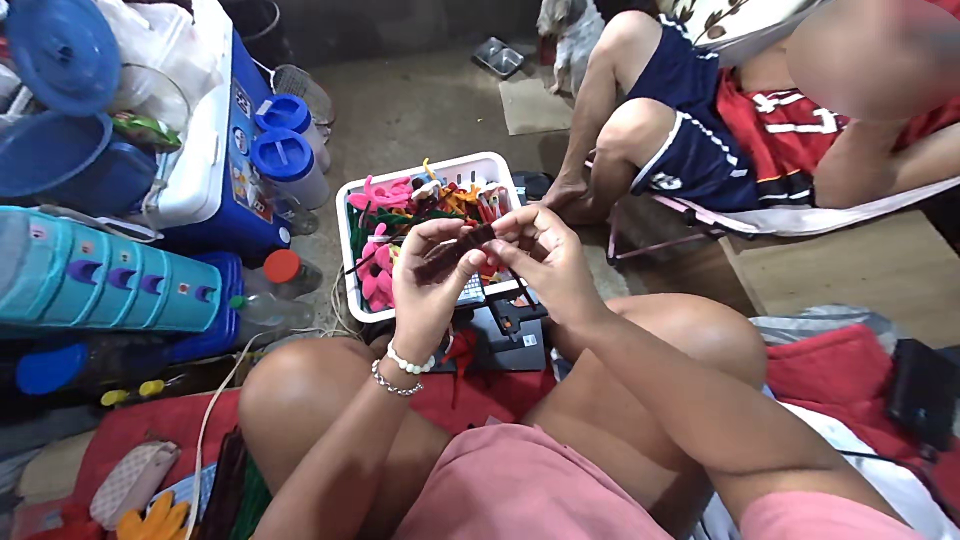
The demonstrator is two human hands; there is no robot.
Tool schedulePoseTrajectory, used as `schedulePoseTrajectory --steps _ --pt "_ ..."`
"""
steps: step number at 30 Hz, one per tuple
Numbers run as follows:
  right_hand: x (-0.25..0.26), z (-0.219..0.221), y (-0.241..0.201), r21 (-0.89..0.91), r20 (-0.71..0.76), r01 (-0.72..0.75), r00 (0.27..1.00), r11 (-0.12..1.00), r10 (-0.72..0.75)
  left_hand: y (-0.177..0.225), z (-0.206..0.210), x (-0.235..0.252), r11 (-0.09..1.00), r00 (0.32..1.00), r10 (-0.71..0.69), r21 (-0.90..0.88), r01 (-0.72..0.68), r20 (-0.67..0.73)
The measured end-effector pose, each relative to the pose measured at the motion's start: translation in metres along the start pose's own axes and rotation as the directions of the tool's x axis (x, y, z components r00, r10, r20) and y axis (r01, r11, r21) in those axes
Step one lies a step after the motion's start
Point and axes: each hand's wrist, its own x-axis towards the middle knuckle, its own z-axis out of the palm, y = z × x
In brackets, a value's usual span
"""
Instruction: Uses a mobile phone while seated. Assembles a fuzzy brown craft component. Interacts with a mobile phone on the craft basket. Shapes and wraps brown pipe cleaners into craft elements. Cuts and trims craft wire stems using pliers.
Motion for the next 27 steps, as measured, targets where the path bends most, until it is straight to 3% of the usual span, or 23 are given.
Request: schedulePoseTrajectory --steps 10,14,27 --pt "0.006 -0.010 -0.012 0.003 0.130 0.043 0.991 0.999 -0.043 0.001 -0.010 0.003 0.985 1.000 0.018 0.169 -0.020 0.012" --pt "0.009 -0.017 -0.016 0.003 0.186 -0.029 0.982 1.000 0.028 0.004 -0.013 0.005 0.968 0.998 0.041 0.247 -0.051 0.043" --pt "0.014 -0.028 -0.014 0.070 0.322 -0.138 0.941 0.988 0.109 0.002 -0.008 -0.001 0.963 0.995 0.064 0.255 -0.082 0.079"
